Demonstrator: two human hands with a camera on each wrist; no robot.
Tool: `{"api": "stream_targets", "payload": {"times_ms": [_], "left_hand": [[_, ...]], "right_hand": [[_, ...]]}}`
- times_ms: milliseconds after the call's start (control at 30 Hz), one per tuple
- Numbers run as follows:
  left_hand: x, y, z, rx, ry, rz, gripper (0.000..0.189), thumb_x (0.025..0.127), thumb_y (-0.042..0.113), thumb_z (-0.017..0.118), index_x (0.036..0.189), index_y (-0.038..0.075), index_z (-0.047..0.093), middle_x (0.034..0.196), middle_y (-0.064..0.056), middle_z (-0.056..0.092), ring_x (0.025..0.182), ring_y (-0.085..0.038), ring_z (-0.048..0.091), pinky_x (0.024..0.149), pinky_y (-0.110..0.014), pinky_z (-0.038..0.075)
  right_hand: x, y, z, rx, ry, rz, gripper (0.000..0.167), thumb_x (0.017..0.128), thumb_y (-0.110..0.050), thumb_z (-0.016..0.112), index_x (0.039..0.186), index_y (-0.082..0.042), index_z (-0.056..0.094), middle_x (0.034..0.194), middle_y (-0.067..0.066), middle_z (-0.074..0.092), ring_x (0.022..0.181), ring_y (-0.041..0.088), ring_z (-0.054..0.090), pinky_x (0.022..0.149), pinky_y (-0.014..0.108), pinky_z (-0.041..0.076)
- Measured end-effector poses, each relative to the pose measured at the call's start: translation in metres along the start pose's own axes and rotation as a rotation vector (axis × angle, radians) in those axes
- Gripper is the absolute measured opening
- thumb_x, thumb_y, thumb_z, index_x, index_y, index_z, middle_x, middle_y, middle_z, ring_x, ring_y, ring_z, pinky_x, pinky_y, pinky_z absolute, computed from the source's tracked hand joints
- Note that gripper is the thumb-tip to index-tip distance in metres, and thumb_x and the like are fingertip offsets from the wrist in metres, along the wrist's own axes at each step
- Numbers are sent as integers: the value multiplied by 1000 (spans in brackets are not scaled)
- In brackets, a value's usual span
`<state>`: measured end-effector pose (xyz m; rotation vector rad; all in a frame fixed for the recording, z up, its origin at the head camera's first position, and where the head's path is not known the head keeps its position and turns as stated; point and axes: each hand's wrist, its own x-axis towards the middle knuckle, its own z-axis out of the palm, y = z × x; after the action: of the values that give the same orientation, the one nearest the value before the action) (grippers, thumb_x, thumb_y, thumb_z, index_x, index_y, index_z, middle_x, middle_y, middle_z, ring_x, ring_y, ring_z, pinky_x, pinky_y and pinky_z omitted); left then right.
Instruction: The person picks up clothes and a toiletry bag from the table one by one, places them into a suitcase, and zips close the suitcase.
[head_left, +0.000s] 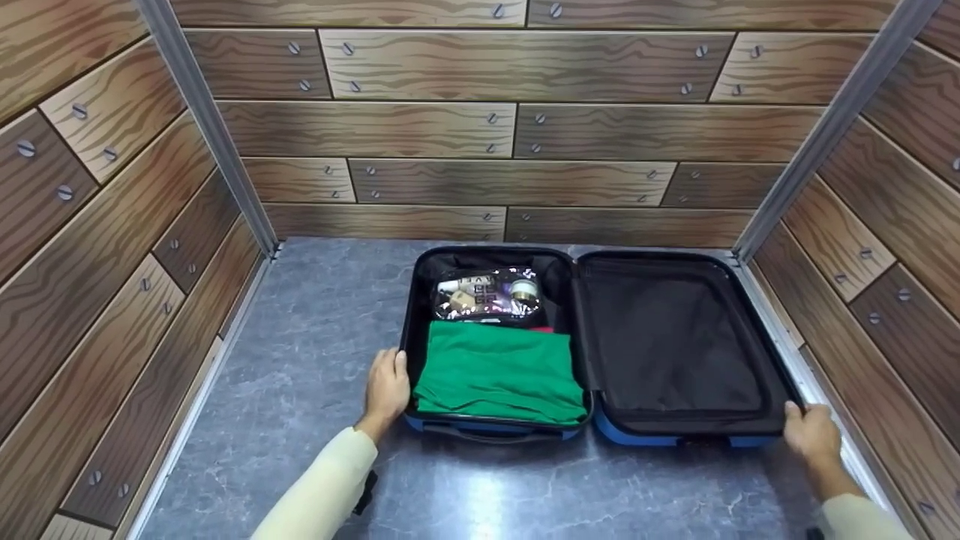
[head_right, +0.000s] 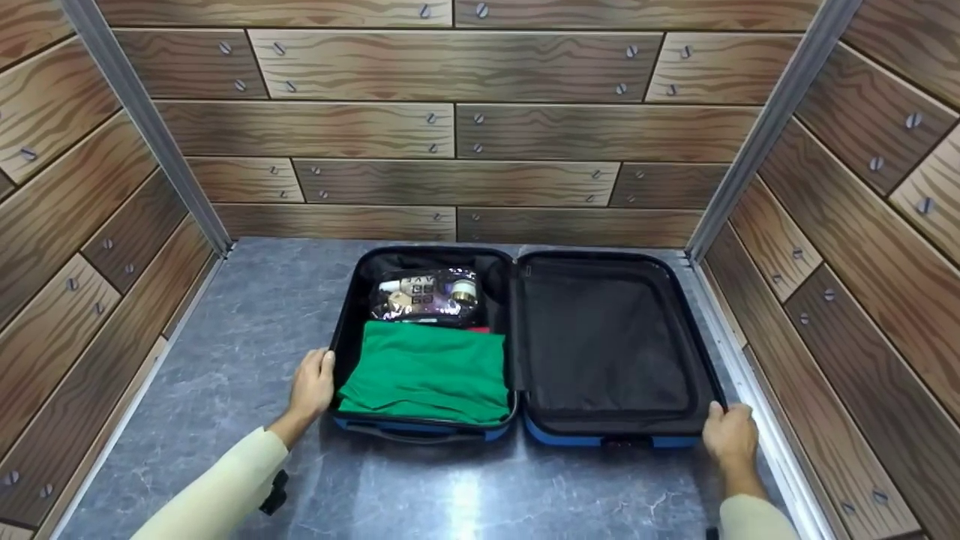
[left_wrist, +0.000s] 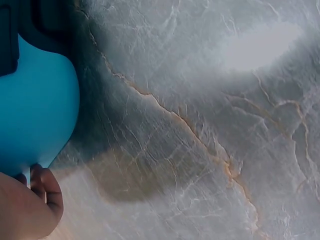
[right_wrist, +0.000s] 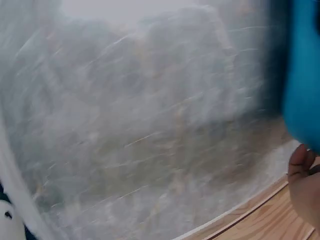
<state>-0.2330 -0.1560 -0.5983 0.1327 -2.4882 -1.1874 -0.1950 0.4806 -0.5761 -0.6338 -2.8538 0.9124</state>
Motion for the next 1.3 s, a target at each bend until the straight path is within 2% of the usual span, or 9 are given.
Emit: {"api": "stream_targets", "payload": {"times_ms": [167, 300, 467, 600, 733, 933, 1167, 1200, 1300], "left_hand": [[2, 1, -1, 9, 11, 15, 31, 105, 13, 45, 115, -9, 64, 108, -23, 64, 106, -41, 61, 95, -52, 46], [0, 3, 1, 20, -11, 29, 32, 106, 13, 43, 116, -10, 63, 110, -25, 63, 109, -43, 60, 97, -53, 46], [-2, 4, 3, 23, -32, 20, 33, 106, 13, 43, 118, -10, 62, 111, -25, 62, 109, -43, 60, 97, -53, 45], [-1, 4, 3, 13, -34, 17, 33, 106, 14, 42, 119, -10, 61, 112, -25, 62, 110, -43, 59, 98, -53, 45], [0, 3, 3, 13, -32, 10, 34, 106, 15, 41, 119, -9, 61, 114, -25, 62, 111, -42, 59, 99, -52, 44], [0, 4, 1, 22, -35, 28, 33, 106, 14, 41, 118, -10, 61, 112, -25, 61, 109, -42, 59, 97, -52, 45], [2, 5, -1, 22, -54, 22, 35, 107, 16, 40, 122, -9, 59, 114, -25, 61, 112, -42, 58, 99, -53, 44], [2, 5, -1, 21, -59, 17, 35, 107, 17, 40, 122, -9, 59, 115, -25, 60, 112, -42, 58, 99, -53, 44], [0, 5, 0, 22, -75, -4, 36, 107, 17, 39, 124, -8, 58, 117, -24, 60, 114, -42, 58, 100, -53, 44]], "right_hand": [[10, -4, -10, -130, -53, -83, 56, 106, -28, 26, 109, 25, 43, 113, 53, 46, 106, 69, 46, 90, 67, 39], [10, 6, -15, -198, -81, -171, 58, 106, -34, 26, 107, 22, 43, 107, 52, 48, 104, 69, 46, 87, 67, 39], [6, 20, -14, -169, -66, -251, 45, 104, -31, 38, 99, 13, 45, 92, 39, 54, 86, 58, 55, 74, 60, 42], [5, 21, -13, -94, 24, -313, 30, 100, -22, 45, 95, 8, 44, 83, 28, 54, 74, 43, 55, 67, 53, 41], [8, 10, -17, 0, 114, -337, 23, 97, -14, 46, 98, 9, 45, 88, 31, 54, 79, 44, 53, 70, 51, 37], [12, -20, -37, 116, 193, -294, 20, 92, -8, 44, 102, 9, 45, 103, 39, 54, 94, 53, 50, 78, 51, 32], [16, -54, -60, 133, 300, -393, 17, 88, -4, 45, 97, 10, 48, 97, 36, 55, 88, 51, 50, 75, 47, 29], [15, -58, -62, 130, 312, -401, 17, 88, -4, 46, 96, 10, 48, 95, 34, 55, 86, 48, 50, 75, 46, 29], [11, -68, -68, 136, 340, -398, 13, 88, -5, 48, 92, 8, 48, 86, 23, 52, 78, 18, 49, 73, 42, 29]]}}
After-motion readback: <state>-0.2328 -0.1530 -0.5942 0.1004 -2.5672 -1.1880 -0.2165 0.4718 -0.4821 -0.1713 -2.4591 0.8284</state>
